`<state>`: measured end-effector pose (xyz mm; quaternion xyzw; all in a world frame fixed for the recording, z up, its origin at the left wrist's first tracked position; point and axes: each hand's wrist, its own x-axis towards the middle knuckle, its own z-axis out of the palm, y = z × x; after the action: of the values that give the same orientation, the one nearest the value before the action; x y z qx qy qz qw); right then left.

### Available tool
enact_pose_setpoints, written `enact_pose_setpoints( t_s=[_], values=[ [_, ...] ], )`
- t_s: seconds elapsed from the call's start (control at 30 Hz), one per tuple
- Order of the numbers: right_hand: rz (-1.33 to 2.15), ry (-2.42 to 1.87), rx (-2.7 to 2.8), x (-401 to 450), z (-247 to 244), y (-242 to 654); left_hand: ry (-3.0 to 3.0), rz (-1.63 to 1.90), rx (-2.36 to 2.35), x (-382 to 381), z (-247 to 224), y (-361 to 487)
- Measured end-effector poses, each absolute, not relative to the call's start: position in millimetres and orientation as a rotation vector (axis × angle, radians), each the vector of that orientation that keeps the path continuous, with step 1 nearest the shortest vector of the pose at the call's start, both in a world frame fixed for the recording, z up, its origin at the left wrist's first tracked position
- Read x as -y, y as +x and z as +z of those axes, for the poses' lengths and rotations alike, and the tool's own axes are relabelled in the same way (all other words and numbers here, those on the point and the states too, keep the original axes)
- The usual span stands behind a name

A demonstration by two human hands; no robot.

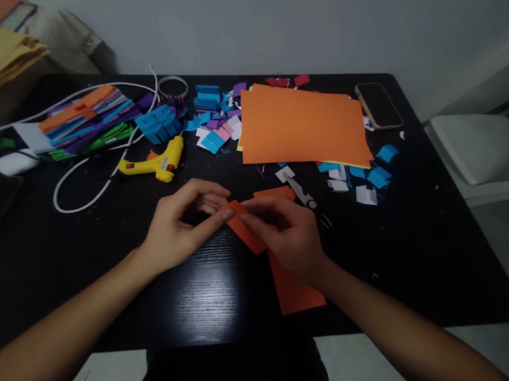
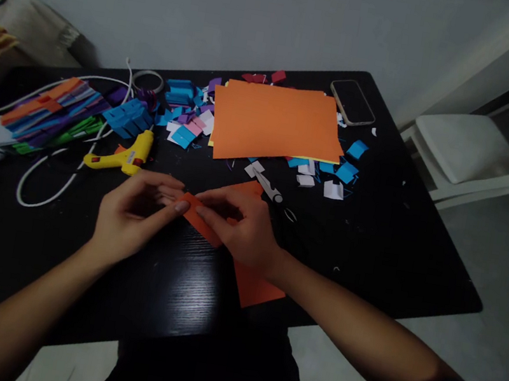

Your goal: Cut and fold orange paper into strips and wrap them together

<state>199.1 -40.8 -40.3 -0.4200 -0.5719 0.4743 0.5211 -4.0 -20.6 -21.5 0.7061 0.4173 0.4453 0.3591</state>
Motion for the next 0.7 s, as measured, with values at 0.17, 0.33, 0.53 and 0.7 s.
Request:
enact_pose_setpoints(
  t_s=[0.17, 0.33, 0.53, 0.7],
  values=[
    [1.086, -1.008, 1.377, 42.7, -40.2, 199.3, 1.841, 1.213, -1.141, 27.9, -21.2, -1.1],
    [1.018, -0.995, 1.415, 44.0, -37.7, 200.0, 1.837, 1.226, -1.120, 30.0, -20.1, -0.7],
    [0.982, -0.993, 1.443, 44.2, -34.9, 200.4, 1.776, 1.249, -1.117, 31.7, -20.5, 1.5],
    [0.968, -0.967, 1.449, 43.8, -36.0, 200.5, 1.800, 1.225, -1.145, 32.1, -22.3, 0.0]
  ],
)
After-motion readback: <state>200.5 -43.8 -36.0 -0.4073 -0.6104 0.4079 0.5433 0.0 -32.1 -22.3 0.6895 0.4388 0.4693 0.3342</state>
